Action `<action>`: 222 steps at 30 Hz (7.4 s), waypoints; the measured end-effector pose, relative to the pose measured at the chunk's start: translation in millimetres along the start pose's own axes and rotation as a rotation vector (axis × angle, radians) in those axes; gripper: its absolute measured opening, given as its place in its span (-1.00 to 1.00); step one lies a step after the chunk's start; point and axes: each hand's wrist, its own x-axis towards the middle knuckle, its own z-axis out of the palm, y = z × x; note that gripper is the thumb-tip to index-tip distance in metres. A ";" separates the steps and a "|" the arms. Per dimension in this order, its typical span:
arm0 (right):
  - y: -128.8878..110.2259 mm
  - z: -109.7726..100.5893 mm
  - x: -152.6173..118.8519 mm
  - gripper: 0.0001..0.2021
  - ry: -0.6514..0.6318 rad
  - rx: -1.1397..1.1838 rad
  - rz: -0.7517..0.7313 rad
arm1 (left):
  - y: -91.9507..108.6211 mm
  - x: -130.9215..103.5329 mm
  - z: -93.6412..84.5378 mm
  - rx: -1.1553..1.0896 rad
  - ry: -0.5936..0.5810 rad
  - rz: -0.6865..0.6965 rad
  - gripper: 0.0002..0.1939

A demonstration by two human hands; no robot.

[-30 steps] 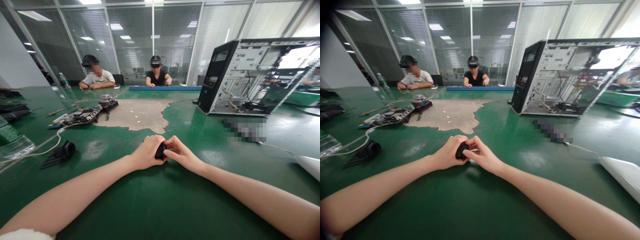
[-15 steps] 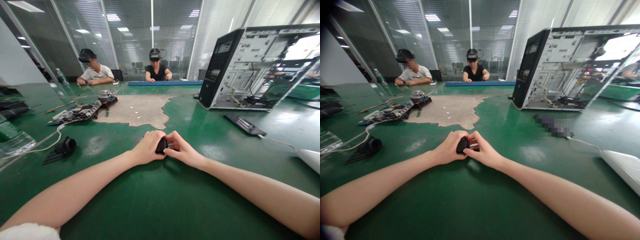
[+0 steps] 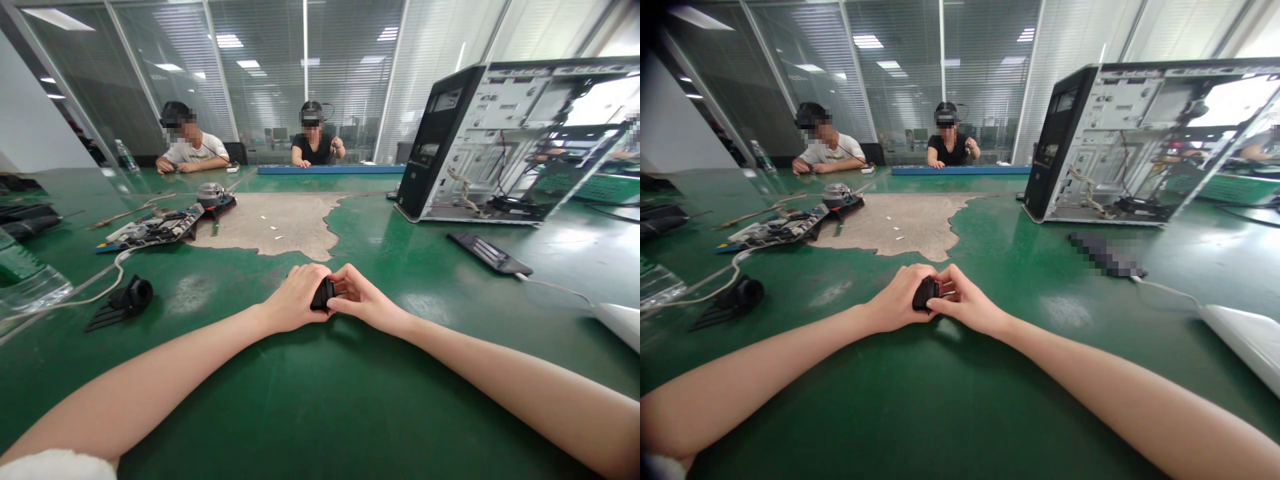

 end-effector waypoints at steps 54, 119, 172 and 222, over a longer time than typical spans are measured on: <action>3.9 -4.4 2.6 -0.66 -0.021 0.007 -0.029 | 1.1 -1.6 -2.0 0.014 0.016 0.000 -0.44; -3.8 -2.7 4.1 -0.75 0.023 0.021 -0.004 | 3.1 -2.5 -1.1 -0.023 0.120 0.059 -0.40; 1.6 -3.4 3.3 -0.76 0.047 -0.001 -0.059 | -7.1 -0.8 2.9 0.000 0.186 0.163 -0.37; 3.4 -4.2 8.2 -0.73 0.084 -0.025 -0.007 | -7.3 0.6 4.1 0.004 0.151 0.109 -0.37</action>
